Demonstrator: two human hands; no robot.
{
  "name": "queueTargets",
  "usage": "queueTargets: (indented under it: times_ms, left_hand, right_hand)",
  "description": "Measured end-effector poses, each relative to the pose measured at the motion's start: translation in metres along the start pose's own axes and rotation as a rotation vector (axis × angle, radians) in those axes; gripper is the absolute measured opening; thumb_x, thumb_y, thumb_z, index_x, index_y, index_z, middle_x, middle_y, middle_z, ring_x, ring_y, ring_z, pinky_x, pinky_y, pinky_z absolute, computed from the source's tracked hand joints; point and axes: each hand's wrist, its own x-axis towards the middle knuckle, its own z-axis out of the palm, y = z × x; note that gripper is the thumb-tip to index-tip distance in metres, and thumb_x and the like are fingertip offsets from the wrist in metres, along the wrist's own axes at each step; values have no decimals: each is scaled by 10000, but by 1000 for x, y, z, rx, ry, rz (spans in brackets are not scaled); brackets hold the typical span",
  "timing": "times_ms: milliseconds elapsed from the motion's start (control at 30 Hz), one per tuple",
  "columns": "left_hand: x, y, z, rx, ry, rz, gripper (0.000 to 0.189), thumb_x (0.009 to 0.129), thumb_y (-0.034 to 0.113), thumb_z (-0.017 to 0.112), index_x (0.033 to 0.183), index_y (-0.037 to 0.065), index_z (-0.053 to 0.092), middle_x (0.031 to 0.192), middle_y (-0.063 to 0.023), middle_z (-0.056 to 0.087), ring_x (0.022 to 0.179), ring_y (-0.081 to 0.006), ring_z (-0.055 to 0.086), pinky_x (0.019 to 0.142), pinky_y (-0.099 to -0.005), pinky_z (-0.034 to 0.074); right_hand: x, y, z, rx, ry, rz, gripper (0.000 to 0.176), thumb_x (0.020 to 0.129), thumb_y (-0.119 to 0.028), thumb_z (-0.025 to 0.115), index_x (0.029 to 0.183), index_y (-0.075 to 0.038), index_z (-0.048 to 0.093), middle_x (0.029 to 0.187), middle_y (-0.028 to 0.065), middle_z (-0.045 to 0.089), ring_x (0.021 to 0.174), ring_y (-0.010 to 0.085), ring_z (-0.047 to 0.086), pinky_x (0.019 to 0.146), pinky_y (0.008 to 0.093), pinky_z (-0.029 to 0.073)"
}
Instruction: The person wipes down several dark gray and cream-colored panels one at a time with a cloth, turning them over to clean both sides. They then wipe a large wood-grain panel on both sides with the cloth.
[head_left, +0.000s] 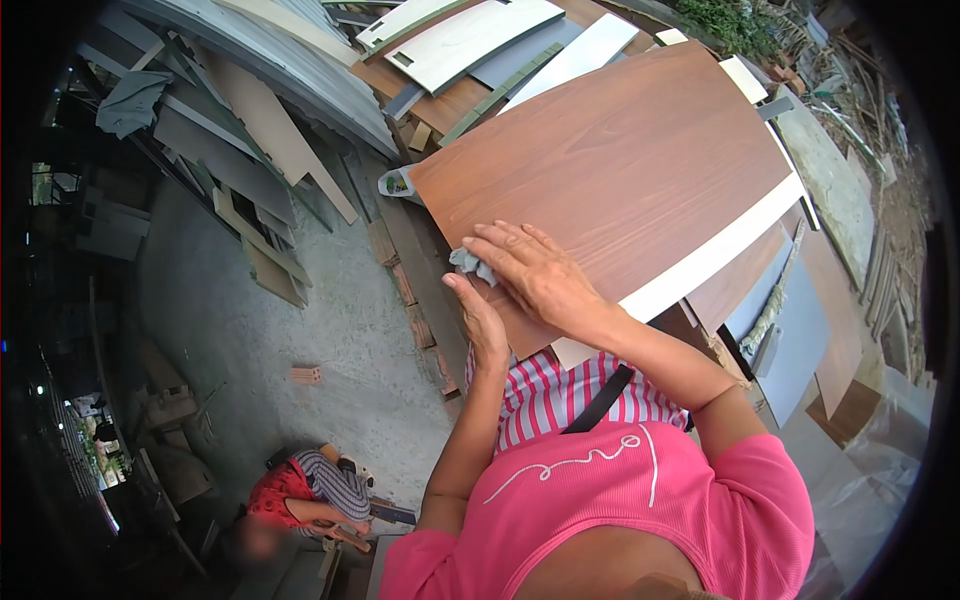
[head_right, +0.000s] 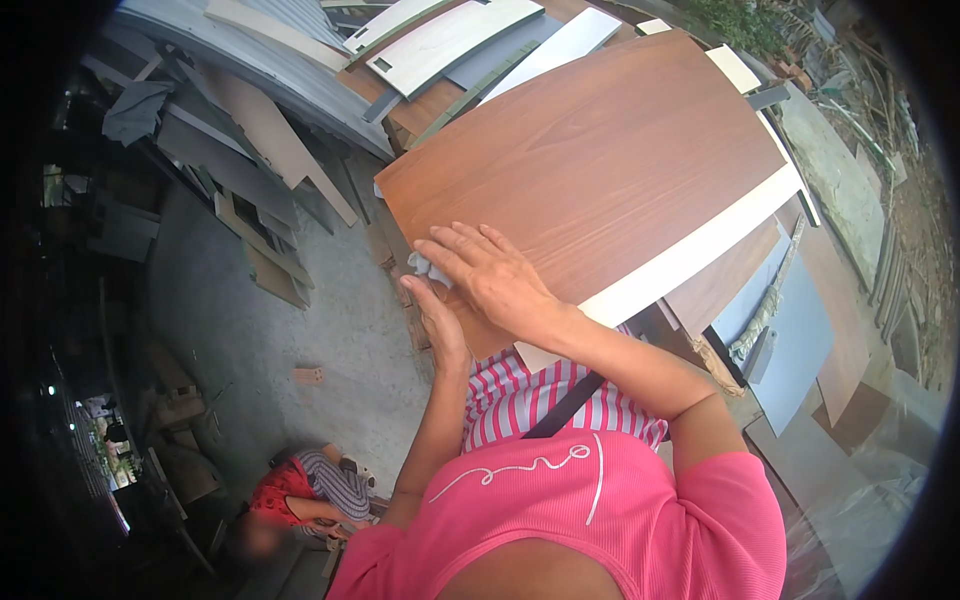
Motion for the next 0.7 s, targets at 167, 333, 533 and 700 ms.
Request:
queueTargets:
  times_ms: [167,333,533,700]
  left_hand:
    - [-5,15,2,3,-36,-9,839,916,633,240,1428,-25,141,1455,-219,214,1320,-289,287,1062,-350,268]
    - [1,5,1,135,-58,39,853,911,638,255,1406,-54,194,1431,-228,261,1301,-308,317,1046,-362,294]
    - [5,-3,2,135,15,149,727,948,574,262,1149,-102,437,1131,-261,477,1044,-312,474,931,-387,370]
    - [7,-2,3,107,2,181,676,961,539,270,1094,-97,455,1064,-251,502,990,-305,493,892,-379,390]
  right_hand:
    - [-2,18,4,-240,-64,-58,403,898,-235,503,1298,-193,468,1374,64,413,1316,291,322,1066,517,247]
    - [-2,103,-58,-555,13,219,414,937,-244,433,1348,-217,404,1426,65,354,1333,310,291,1071,542,210]
    - [-43,254,-150,-757,217,644,432,963,-330,352,1388,-256,336,1451,57,322,1347,324,263,1042,602,210]
    - [-73,313,-204,-833,297,810,440,958,-362,323,1381,-246,355,1432,78,355,1321,305,322,1006,615,252]
